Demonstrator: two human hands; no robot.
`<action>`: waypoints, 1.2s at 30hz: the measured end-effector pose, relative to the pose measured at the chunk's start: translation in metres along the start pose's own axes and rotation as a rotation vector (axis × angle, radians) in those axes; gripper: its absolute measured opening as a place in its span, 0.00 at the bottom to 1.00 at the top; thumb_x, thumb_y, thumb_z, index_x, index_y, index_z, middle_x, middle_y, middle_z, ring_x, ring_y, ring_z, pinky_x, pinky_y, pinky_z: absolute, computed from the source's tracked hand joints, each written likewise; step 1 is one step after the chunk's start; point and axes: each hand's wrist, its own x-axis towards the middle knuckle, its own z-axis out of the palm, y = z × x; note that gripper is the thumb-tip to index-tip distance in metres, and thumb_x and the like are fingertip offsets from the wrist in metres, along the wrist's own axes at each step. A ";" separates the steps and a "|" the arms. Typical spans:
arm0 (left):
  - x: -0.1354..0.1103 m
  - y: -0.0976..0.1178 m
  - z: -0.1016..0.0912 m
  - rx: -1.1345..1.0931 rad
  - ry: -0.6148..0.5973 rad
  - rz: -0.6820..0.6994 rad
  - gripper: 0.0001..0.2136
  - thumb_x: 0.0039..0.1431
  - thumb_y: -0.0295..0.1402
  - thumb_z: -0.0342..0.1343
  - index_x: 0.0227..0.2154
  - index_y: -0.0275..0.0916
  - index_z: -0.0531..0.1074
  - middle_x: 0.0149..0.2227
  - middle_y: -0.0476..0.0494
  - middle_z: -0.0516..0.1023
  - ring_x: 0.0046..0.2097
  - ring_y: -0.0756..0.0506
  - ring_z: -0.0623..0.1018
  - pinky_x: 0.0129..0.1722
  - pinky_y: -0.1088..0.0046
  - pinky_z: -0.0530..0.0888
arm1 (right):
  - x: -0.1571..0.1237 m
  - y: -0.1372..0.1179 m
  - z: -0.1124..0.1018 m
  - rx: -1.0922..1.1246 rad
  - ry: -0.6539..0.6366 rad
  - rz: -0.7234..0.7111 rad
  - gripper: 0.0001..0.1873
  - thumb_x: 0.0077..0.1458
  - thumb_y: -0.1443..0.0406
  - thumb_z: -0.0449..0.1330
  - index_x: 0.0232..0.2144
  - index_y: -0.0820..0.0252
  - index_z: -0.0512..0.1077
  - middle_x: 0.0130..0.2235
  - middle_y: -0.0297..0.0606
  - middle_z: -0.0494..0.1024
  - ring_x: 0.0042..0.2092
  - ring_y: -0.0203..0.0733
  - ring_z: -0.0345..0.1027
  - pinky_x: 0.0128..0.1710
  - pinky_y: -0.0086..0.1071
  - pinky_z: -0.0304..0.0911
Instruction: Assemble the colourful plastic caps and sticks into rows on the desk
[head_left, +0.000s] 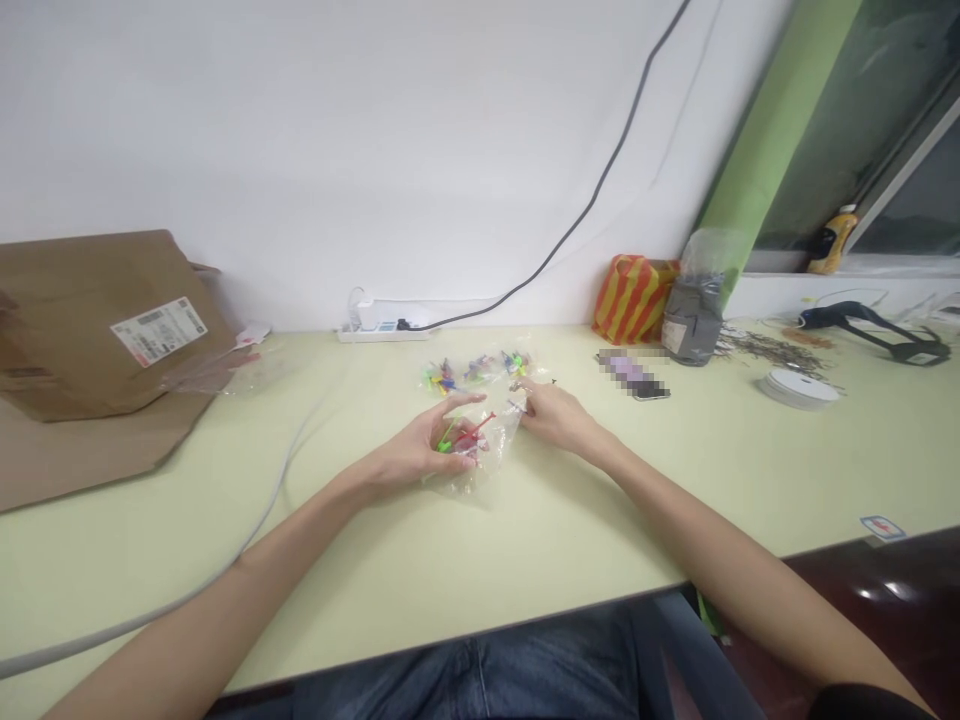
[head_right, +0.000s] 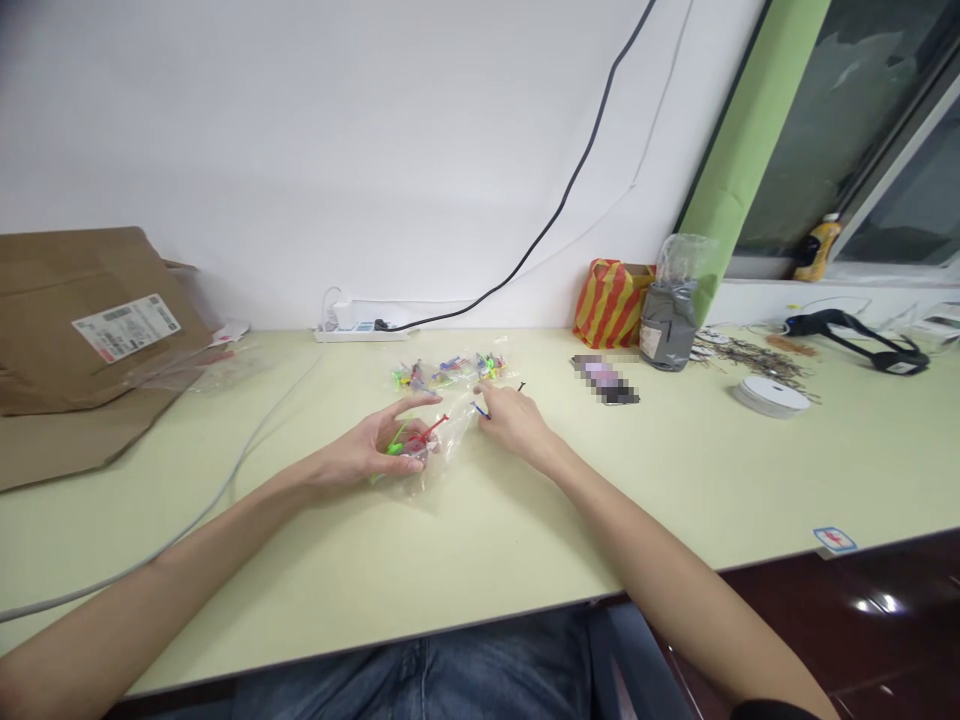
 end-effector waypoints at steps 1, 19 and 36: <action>0.000 -0.001 -0.001 0.021 0.031 0.006 0.39 0.52 0.36 0.68 0.66 0.48 0.57 0.45 0.43 0.75 0.45 0.44 0.75 0.43 0.68 0.71 | 0.000 -0.001 0.000 0.034 0.008 -0.012 0.26 0.58 0.68 0.55 0.59 0.61 0.65 0.38 0.42 0.79 0.37 0.43 0.69 0.32 0.30 0.53; 0.001 -0.002 -0.001 -0.015 0.056 -0.037 0.36 0.55 0.39 0.65 0.65 0.47 0.57 0.47 0.38 0.77 0.40 0.43 0.80 0.43 0.63 0.75 | 0.001 -0.008 -0.020 0.935 0.637 -0.113 0.09 0.59 0.59 0.57 0.40 0.57 0.65 0.34 0.39 0.81 0.39 0.43 0.76 0.40 0.34 0.66; -0.001 -0.006 0.001 -0.024 -0.023 0.009 0.40 0.52 0.36 0.69 0.66 0.49 0.57 0.46 0.41 0.75 0.52 0.40 0.75 0.52 0.59 0.70 | -0.008 -0.024 -0.023 1.047 0.136 -0.204 0.19 0.58 0.51 0.61 0.30 0.61 0.77 0.36 0.41 0.82 0.40 0.42 0.75 0.44 0.35 0.67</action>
